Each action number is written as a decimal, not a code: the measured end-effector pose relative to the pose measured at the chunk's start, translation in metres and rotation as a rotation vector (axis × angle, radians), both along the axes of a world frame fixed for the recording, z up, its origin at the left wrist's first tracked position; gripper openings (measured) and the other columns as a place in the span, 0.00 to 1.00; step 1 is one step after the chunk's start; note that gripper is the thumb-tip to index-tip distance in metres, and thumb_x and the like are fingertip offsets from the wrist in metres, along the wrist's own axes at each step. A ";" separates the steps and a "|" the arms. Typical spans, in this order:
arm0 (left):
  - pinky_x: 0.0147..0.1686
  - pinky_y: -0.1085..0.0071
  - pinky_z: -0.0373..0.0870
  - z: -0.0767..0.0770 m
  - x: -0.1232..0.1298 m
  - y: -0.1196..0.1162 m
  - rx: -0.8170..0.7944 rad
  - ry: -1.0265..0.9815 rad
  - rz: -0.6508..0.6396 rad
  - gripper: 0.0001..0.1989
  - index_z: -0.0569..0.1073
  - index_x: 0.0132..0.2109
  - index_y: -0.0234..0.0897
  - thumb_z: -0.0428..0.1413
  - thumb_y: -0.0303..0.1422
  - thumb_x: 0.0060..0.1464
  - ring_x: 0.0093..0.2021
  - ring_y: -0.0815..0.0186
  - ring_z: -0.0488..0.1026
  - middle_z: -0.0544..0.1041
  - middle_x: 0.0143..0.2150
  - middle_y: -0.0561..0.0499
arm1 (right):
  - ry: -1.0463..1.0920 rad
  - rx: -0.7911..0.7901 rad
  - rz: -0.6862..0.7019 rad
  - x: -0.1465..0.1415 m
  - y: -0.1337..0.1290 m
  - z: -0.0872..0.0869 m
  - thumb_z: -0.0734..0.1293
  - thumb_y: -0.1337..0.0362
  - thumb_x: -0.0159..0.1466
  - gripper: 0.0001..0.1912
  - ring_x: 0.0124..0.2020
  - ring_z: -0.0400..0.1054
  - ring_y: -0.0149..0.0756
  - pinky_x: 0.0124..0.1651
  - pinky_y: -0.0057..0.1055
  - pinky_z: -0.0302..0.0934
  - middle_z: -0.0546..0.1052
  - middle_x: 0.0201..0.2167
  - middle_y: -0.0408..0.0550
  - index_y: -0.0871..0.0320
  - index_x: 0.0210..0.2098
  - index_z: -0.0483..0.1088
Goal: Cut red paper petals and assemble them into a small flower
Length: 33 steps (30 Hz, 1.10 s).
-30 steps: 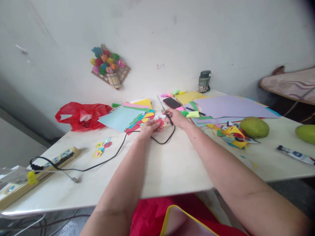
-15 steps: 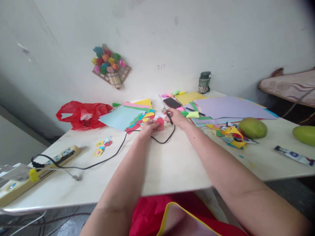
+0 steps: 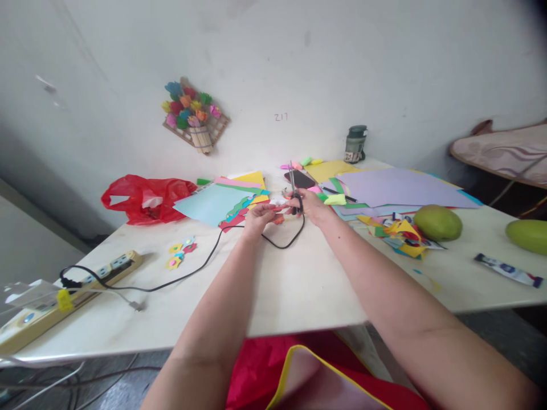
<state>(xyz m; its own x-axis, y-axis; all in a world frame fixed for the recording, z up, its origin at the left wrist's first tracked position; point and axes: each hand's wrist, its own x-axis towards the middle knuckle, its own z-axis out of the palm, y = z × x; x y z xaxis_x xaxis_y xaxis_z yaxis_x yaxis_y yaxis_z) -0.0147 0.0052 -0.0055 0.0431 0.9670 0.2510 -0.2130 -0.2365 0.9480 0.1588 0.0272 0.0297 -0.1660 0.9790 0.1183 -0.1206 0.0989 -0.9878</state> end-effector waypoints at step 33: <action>0.42 0.63 0.72 -0.005 -0.001 0.005 -0.102 -0.007 -0.107 0.32 0.71 0.49 0.32 0.71 0.33 0.34 0.30 0.65 0.77 0.76 0.24 0.55 | 0.013 0.003 0.036 -0.002 -0.004 -0.002 0.67 0.79 0.49 0.12 0.17 0.65 0.25 0.21 0.20 0.57 0.70 0.15 0.36 0.60 0.31 0.68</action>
<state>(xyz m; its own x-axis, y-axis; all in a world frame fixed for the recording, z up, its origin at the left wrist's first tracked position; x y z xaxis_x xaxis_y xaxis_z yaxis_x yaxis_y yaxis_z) -0.0155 0.0097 -0.0100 0.1458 0.9776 0.1521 -0.2385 -0.1145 0.9644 0.1570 0.0228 0.0275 -0.1995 0.9720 0.1241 -0.1373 0.0977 -0.9857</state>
